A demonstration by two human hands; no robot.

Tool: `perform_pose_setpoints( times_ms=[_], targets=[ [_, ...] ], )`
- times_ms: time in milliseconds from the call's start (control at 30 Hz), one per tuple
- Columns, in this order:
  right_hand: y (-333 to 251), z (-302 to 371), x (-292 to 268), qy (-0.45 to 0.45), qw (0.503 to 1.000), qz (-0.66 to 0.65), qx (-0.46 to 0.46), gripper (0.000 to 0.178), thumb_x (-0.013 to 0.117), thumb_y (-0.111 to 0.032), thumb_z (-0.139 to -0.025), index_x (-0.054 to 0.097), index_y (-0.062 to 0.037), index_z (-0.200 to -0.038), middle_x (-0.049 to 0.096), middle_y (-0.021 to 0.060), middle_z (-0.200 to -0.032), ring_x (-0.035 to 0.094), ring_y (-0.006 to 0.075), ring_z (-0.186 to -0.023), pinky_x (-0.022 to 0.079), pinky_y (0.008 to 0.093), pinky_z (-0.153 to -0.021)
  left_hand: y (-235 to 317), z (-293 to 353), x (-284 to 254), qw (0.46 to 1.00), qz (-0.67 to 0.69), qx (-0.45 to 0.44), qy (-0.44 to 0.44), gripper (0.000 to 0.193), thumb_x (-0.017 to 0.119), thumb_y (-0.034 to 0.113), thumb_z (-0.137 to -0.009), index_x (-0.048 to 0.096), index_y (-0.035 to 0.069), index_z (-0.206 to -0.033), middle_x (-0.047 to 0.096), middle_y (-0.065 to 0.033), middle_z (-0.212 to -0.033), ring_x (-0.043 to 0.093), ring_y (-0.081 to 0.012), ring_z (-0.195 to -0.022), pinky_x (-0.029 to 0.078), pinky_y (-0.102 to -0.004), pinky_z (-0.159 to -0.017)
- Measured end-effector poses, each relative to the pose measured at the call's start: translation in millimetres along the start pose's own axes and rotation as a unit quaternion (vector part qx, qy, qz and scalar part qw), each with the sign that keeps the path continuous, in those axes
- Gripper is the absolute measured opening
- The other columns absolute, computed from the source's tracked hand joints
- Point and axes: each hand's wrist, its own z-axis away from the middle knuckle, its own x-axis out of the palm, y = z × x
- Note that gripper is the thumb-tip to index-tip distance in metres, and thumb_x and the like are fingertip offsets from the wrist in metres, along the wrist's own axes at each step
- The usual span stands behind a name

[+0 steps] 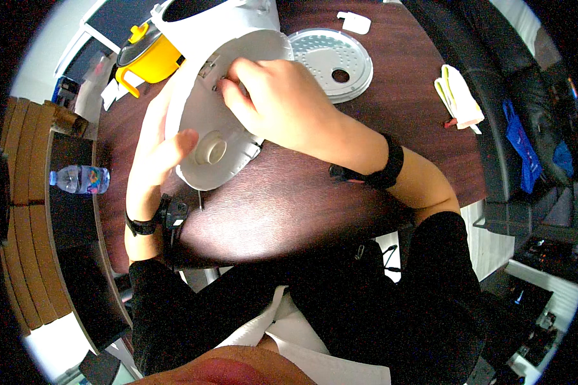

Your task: The person assembles a white plastic appliance part by inserting a small circular component into a central hole and then securing it with a screw using a screwdriver. The person rotates the part to access different screw holes and tightens them.

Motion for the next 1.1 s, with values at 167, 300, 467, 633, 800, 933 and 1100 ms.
perform_pose_setpoints(
  times_ms=[167,300,467,633,800,933,1100],
  targets=[
    [3,-2,-5,0.008,0.99,0.107,-0.093,0.009,0.06,-0.01,-0.084,0.059,-0.0018,-0.089,0.061,0.0131,-0.07,0.062,0.0292,-0.059,0.049,0.0355,-0.052,-1,-1,0,1.0,-0.015,-0.001,-0.003,0.077,0.055,0.018,-0.061,0.039,-0.001,-0.134,0.056,-0.0167,-0.11,0.055,-0.0225,-0.1,0.042,-0.0312,-0.09],
    [3,-3,-6,-0.003,0.99,0.103,-0.099,0.01,0.06,-0.009,-0.083,0.058,-0.0012,-0.088,0.062,0.0133,-0.071,0.063,0.0295,-0.06,0.049,0.0357,-0.053,-1,0,1,1.0,-0.01,-0.003,-0.004,0.078,0.055,0.019,-0.06,0.039,-0.001,-0.134,0.057,-0.0169,-0.109,0.055,-0.0229,-0.099,0.042,-0.0314,-0.089],
    [1,-2,0,-0.002,0.999,0.0,-0.044,0.01,0.058,-0.009,-0.086,0.058,0.0005,-0.087,0.06,0.0148,-0.066,0.063,0.028,-0.058,0.048,0.0336,-0.05,-3,2,1,1.0,-0.019,0.011,0.0,0.079,0.056,0.019,-0.059,0.039,-0.001,-0.134,0.056,-0.0172,-0.108,0.056,-0.0237,-0.098,0.043,-0.0319,-0.088],
    [-5,-1,5,-0.038,0.962,-0.234,0.135,0.022,0.048,-0.014,-0.094,0.056,0.0009,-0.081,0.048,0.0042,-0.052,0.046,0.0146,-0.04,0.035,0.0266,-0.04,0,0,1,1.0,-0.019,0.003,-0.005,0.079,0.056,0.019,-0.059,0.039,-0.001,-0.133,0.057,-0.0174,-0.107,0.056,-0.0236,-0.097,0.043,-0.0317,-0.087],
    [-5,-1,-5,-0.104,0.813,-0.478,0.315,0.024,0.049,-0.017,-0.09,0.057,0.0028,-0.078,0.058,0.016,-0.059,0.058,0.0225,-0.047,0.043,0.0319,-0.045,-1,0,1,1.0,-0.011,-0.007,-0.013,0.078,0.057,0.019,-0.06,0.039,-0.001,-0.133,0.057,-0.0168,-0.107,0.056,-0.0228,-0.097,0.043,-0.0311,-0.087],
    [0,0,-1,-0.037,0.976,-0.183,0.114,0.015,0.051,-0.013,-0.091,0.057,0.0004,-0.086,0.055,0.0071,-0.057,0.053,0.0159,-0.046,0.041,0.0273,-0.045,-1,1,2,1.0,0.001,-0.009,0.002,0.077,0.056,0.018,-0.06,0.04,-0.001,-0.133,0.057,-0.0162,-0.109,0.055,-0.0219,-0.099,0.042,-0.0303,-0.089],
    [7,-3,-7,0.001,0.993,0.078,-0.091,0.012,0.059,-0.01,-0.085,0.06,-0.0003,-0.093,0.061,0.013,-0.07,0.062,0.0264,-0.058,0.048,0.0333,-0.052,-2,0,2,1.0,0.0,-0.005,0.004,0.077,0.056,0.018,-0.059,0.04,0.0,-0.132,0.057,-0.0163,-0.11,0.055,-0.0221,-0.101,0.041,-0.0301,-0.09]
  ],
)
